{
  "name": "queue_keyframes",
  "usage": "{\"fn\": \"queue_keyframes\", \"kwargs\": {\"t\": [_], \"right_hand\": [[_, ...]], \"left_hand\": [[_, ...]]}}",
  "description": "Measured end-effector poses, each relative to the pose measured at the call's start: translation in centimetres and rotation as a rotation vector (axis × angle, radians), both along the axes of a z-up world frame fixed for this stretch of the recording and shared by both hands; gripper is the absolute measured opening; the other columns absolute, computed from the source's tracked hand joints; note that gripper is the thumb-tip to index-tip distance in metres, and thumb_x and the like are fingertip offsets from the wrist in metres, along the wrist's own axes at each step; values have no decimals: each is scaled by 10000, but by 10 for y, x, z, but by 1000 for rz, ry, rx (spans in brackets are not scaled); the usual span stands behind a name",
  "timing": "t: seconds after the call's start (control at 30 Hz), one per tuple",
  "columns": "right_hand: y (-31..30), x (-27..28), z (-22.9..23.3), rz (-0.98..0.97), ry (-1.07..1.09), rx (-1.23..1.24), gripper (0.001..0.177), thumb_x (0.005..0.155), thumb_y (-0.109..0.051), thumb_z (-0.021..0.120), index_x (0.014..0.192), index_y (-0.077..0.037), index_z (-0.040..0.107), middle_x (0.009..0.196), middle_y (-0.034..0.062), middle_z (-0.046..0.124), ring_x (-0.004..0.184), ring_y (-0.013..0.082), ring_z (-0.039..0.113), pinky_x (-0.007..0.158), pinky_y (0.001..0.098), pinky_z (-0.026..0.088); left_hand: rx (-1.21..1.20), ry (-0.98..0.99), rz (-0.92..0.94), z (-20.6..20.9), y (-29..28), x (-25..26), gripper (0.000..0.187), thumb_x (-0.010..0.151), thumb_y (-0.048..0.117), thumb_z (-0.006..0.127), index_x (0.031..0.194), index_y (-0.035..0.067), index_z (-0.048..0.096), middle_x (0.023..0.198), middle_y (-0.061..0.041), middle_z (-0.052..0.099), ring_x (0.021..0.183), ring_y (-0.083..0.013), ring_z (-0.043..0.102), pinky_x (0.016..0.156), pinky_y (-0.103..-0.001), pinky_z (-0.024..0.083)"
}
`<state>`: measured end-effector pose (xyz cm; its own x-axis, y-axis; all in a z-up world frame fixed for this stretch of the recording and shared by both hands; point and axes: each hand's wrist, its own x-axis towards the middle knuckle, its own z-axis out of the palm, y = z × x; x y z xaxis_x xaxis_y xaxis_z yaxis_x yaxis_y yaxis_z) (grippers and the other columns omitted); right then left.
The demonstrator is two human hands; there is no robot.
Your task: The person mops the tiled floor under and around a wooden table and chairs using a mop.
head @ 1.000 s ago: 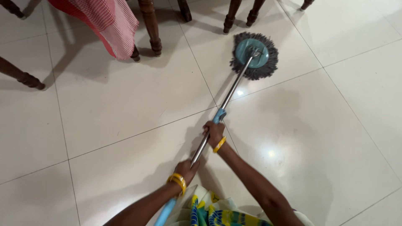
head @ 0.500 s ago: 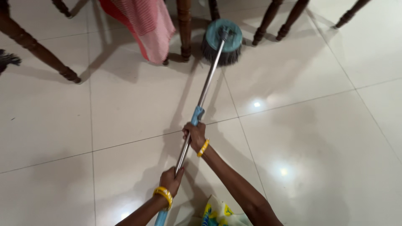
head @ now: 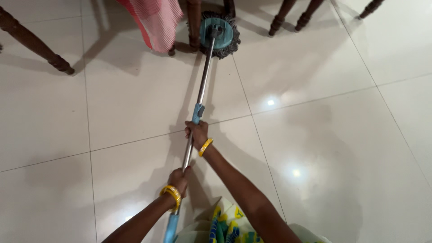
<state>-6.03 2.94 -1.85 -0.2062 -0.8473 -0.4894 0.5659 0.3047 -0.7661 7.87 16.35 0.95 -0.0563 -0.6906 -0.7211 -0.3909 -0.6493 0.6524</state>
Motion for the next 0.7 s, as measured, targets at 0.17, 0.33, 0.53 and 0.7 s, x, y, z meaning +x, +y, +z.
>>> {"fn": "queue_keyframes", "kwargs": {"t": [0.17,0.33,0.53,0.7], "right_hand": [[51,6,25,-94,-73,50,66,892,-8,637,886,40,591,649,90,584,522,151,552,468,305,472],[78,-32,35,-210,-70,87,93,880,-2,641,863,35,557,632,111,582,502,174,544,458,312,469],[87,-109,15,-322,-78,43,102,862,13,652,854,60,562,613,125,584,468,185,541,424,321,455],[57,-179,6,-409,-26,39,113,861,13,663,871,90,581,608,127,587,459,193,551,414,328,466]], "left_hand": [[0,-180,-311,20,23,24,496,1020,443,490,876,-20,596,551,-125,576,350,-271,565,376,-405,503],[-31,-206,-497,19,28,2,512,1029,447,471,930,-34,617,587,-141,623,375,-277,616,402,-399,546],[-86,-137,-577,8,21,-62,474,1006,433,500,993,-22,629,609,-166,651,386,-296,627,400,-420,547],[-71,-97,-649,21,-28,-125,555,1006,477,490,901,-38,668,593,-168,653,410,-288,630,411,-404,545]]}}
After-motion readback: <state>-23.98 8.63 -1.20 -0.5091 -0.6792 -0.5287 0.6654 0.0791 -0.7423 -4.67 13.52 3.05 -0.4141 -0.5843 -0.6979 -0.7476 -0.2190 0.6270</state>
